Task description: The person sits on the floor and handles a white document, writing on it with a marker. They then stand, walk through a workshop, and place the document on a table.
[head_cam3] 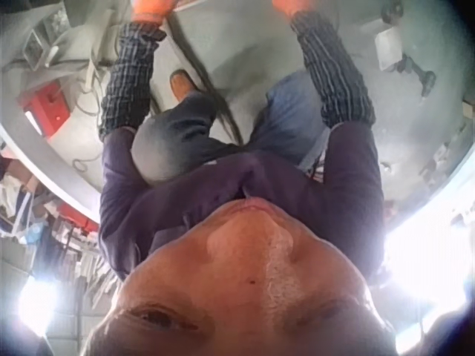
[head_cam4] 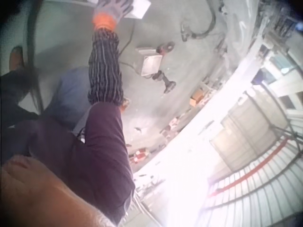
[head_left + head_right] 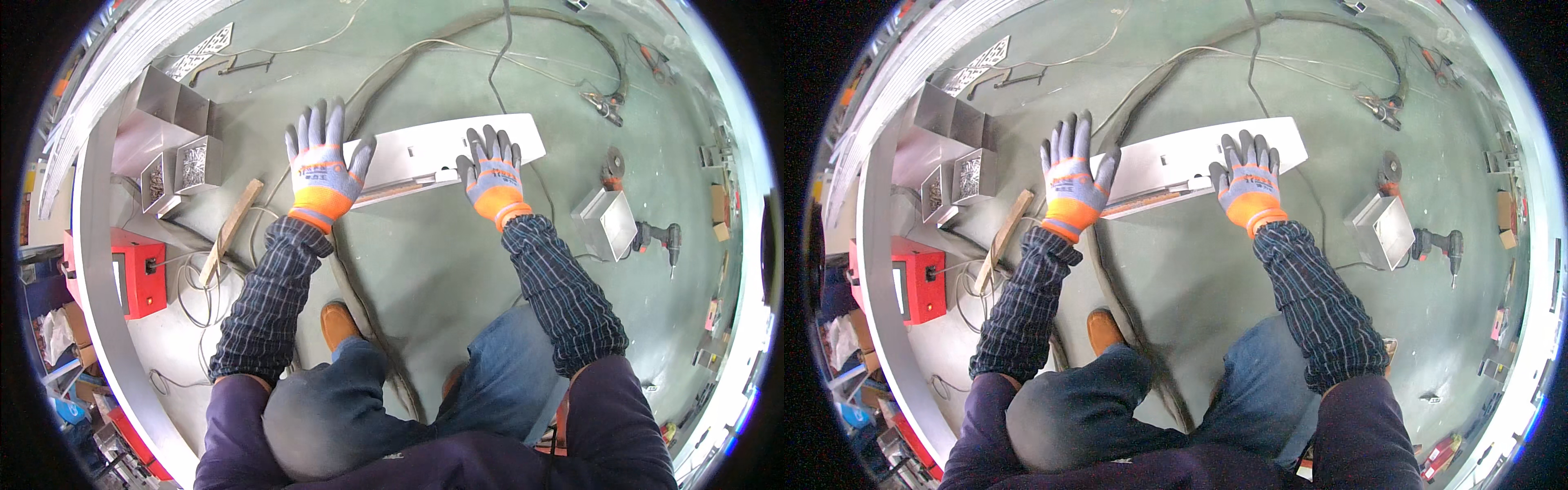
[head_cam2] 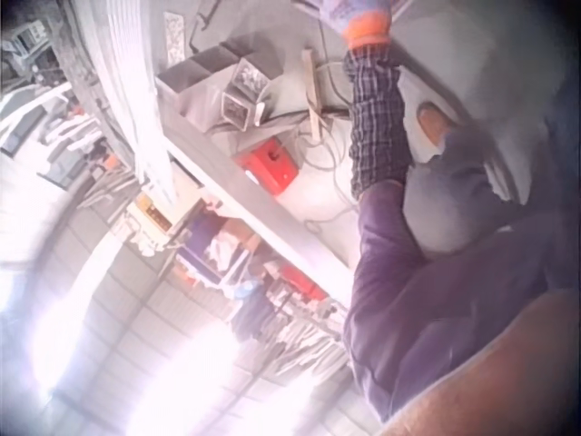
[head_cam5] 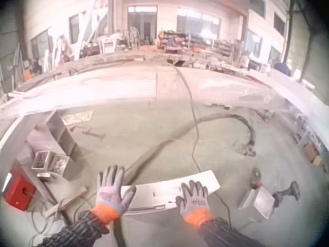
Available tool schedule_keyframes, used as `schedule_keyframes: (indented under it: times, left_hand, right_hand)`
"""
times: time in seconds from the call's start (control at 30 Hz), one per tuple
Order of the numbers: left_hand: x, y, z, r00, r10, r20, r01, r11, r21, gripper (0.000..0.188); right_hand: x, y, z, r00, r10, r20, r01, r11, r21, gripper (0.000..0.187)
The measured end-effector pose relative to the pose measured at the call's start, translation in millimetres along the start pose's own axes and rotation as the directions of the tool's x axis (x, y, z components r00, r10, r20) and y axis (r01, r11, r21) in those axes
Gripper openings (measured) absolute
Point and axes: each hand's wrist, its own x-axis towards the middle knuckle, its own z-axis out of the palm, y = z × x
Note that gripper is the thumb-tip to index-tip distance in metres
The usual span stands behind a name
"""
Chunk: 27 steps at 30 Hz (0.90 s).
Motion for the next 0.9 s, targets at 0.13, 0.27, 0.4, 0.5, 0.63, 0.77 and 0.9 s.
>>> schedule_keyframes:
  times: [0.13,0.27,0.4,0.5,0.63,0.77,0.9]
  left_hand:
    - [-43,-24,34,0.964,-0.023,0.267,-0.02,0.987,0.157,0.064]
    - [-36,-21,37,0.972,-0.01,0.234,-0.031,0.984,0.174,0.061]
    - [-33,-18,35,0.968,0.0,0.249,-0.043,0.985,0.167,0.061]
    - [-31,-12,39,0.968,0.014,0.252,-0.065,0.978,0.196,0.059]
    - [-28,-10,43,0.938,0.128,0.322,-0.14,0.99,0.013,0.059]
    - [-19,27,39,0.922,0.144,0.36,-0.138,0.989,-0.043,0.089]
    - [-20,35,39,0.917,0.142,0.372,-0.15,0.989,-0.008,0.093]
  right_hand:
    - [9,7,-7,0.998,0.046,0.031,-0.042,0.991,-0.125,0.062]
    - [54,65,-15,0.949,0.312,0.052,-0.275,0.894,-0.354,0.065]
    - [18,65,11,0.981,0.192,0.014,-0.185,0.959,-0.215,0.064]
    - [16,74,8,0.983,0.136,-0.122,-0.15,0.982,-0.111,0.059]
    - [-4,17,-42,0.962,-0.267,-0.057,0.273,0.933,0.236,0.043]
    - [-15,-3,-33,0.909,-0.417,0.002,0.409,0.893,0.186,0.033]
    - [-13,-1,-17,0.911,-0.411,0.018,0.406,0.905,0.127,0.026]
